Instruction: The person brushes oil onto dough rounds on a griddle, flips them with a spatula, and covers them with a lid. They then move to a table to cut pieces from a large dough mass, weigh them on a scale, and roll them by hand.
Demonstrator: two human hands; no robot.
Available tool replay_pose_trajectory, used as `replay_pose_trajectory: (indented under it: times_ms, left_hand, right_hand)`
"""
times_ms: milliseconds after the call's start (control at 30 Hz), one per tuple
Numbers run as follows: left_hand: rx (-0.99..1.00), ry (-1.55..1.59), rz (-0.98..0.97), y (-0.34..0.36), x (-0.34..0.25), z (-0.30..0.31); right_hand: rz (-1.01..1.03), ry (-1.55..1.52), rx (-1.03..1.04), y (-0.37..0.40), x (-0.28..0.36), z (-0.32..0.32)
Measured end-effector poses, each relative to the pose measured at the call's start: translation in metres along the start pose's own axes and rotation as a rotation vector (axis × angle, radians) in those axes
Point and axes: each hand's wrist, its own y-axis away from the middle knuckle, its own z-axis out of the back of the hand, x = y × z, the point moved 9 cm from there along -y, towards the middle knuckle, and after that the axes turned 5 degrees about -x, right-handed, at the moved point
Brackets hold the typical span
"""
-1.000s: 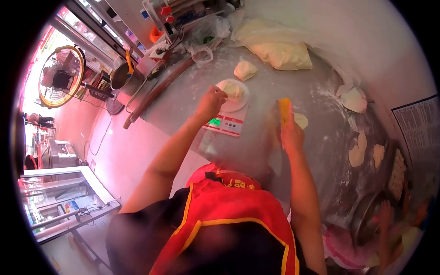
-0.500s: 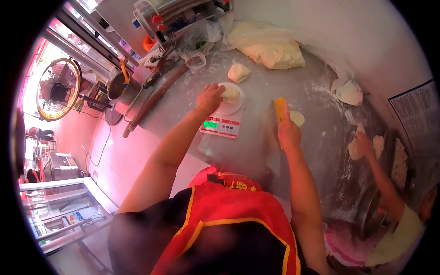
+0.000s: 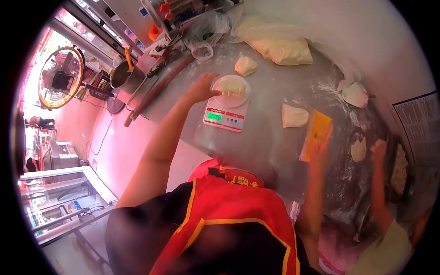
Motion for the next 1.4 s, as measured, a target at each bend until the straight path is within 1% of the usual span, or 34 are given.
replay_pose_trajectory:
  times_ms: [67, 167, 267, 367, 467, 567, 633, 767, 833, 933, 1033, 1133, 1200, 1233, 1300, 1333, 1400]
  left_hand:
    - [0.027, -0.001, -0.031, -0.003, -0.003, -0.005]
    - [0.041, -0.034, -0.108, -0.009, -0.011, -0.017]
    - [0.029, -0.070, -0.148, -0.017, -0.018, -0.026]
    - [0.001, -0.107, -0.176, -0.020, -0.019, -0.035]
    - [0.017, -0.124, -0.179, -0.023, -0.022, -0.044]
    - [0.025, -0.130, -0.142, -0.020, -0.028, -0.040]
    - [0.049, -0.145, -0.125, -0.020, -0.032, -0.042]
    - [-0.008, -0.096, -0.162, -0.022, -0.027, -0.046]
    - [-0.036, -0.066, -0.184, -0.021, -0.022, -0.046]
    - [-0.189, 0.107, -0.236, -0.010, -0.024, -0.034]
    - [-0.273, 0.232, -0.056, 0.004, -0.012, -0.024]
    - [-0.229, 0.532, 0.165, 0.009, 0.020, -0.040]
    - [-0.361, 0.482, 0.107, 0.014, 0.014, -0.031]
    - [-0.427, 0.458, 0.079, 0.017, 0.011, -0.028]
    - [-0.381, 0.412, 0.159, 0.021, 0.021, -0.035]
    - [-0.360, 0.387, 0.196, 0.022, 0.027, -0.036]
    - [-0.482, 0.290, 0.114, 0.031, 0.020, -0.025]
  right_hand:
    - [-0.118, -0.045, 0.041, 0.006, -0.001, 0.021]
    - [-0.095, 0.085, 0.012, 0.014, -0.019, 0.029]
    - [-0.115, 0.089, 0.011, 0.018, -0.021, 0.032]
    - [-0.181, 0.117, 0.019, 0.024, -0.020, 0.033]
    - [-0.193, 0.170, 0.036, 0.027, -0.019, 0.033]
    - [-0.185, 0.101, 0.014, 0.031, -0.017, 0.033]
    - [-0.202, 0.116, 0.024, 0.034, -0.020, 0.032]
    - [-0.155, 0.158, 0.026, 0.036, -0.013, 0.032]
    - [-0.147, 0.118, 0.027, 0.035, -0.005, 0.031]
    - [-0.086, 0.114, 0.085, 0.025, 0.028, 0.029]
    - [0.055, 0.006, 0.116, 0.014, 0.072, 0.008]
    - [0.155, -0.194, 0.185, 0.006, 0.126, -0.024]
    - [0.211, -0.307, 0.272, 0.004, 0.153, -0.057]
    - [0.289, -0.295, 0.269, 0.002, 0.173, -0.067]
    - [0.448, -0.272, 0.265, 0.000, 0.216, -0.082]
    - [0.450, -0.213, 0.309, -0.002, 0.224, -0.095]
    - [0.449, -0.094, 0.400, 0.000, 0.233, -0.122]
